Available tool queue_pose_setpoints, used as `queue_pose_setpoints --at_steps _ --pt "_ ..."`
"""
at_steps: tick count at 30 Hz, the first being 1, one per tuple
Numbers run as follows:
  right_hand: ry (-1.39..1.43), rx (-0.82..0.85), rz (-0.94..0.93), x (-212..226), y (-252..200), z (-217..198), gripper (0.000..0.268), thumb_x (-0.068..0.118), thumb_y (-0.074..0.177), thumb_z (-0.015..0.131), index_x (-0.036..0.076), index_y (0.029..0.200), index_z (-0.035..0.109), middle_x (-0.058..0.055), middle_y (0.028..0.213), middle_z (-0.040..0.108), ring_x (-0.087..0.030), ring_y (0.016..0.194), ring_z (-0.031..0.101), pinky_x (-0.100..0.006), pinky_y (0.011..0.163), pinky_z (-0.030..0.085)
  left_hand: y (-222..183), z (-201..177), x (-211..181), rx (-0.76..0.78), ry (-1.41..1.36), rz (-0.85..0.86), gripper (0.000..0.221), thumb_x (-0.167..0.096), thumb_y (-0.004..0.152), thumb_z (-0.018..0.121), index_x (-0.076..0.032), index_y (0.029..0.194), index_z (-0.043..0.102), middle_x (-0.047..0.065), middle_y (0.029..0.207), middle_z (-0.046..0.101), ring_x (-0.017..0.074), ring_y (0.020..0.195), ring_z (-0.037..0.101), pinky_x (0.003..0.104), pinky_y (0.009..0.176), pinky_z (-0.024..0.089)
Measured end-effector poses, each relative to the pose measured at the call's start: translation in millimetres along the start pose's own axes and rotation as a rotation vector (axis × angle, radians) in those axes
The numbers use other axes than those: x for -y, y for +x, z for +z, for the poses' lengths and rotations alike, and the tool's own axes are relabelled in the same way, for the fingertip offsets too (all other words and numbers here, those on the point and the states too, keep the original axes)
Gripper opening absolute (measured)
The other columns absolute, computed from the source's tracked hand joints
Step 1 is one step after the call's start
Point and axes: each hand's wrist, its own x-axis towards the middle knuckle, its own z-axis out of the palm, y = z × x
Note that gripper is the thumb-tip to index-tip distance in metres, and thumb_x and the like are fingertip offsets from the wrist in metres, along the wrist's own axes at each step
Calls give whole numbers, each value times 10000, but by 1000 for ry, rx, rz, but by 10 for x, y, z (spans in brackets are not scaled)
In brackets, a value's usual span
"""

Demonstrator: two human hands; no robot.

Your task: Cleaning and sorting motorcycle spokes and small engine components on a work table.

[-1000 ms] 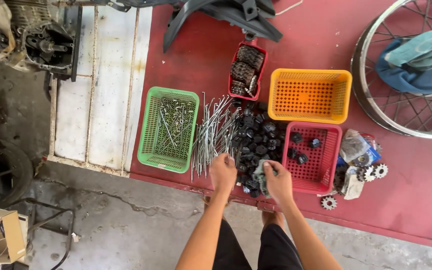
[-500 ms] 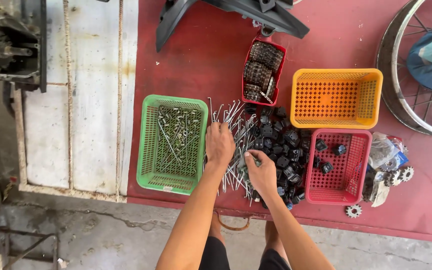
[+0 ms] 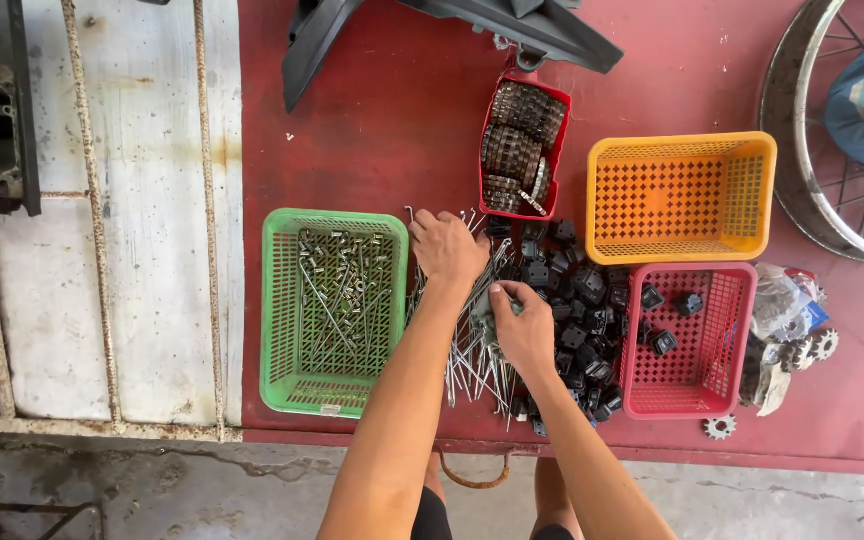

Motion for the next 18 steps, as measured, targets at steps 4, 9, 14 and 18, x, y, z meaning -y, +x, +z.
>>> queue_pose_setpoints --at_steps 4,9,14,18 --pt "29 8 8 -99 27 -17 310 363 1019 634 133 1168 779 -126 975 747 -240 911 702 -435 780 565 72 130 -21 94 37 -8 675 -464 767 809 43 1147 576 232 1218 480 489 1244 513 531 1023 475" --pt "-8 11 37 -94 11 -72 312 382 991 655 163 1169 788 -117 934 755 -233 889 712 -427 764 559 0 284 -16 82 -7 85 389 -266 834 696 29 1080 636 206 1146 481 493 1174 506 547 967 456" --pt "-1 5 0 120 -47 -153 311 344 999 640 152 1206 772 -134 967 764 -254 913 716 -439 773 560 -230 62 45 9 -22 196 261 -211 896 624 -21 1074 609 185 1110 525 478 1199 503 562 953 443" --pt "-19 18 -49 292 -87 -175 352 322 1019 597 134 1284 735 -177 1070 761 -377 1046 712 -513 861 558 -356 102 178 -118 -80 306 156 -229 944 537 -95 1020 565 185 997 641 454 1118 575 578 919 451"
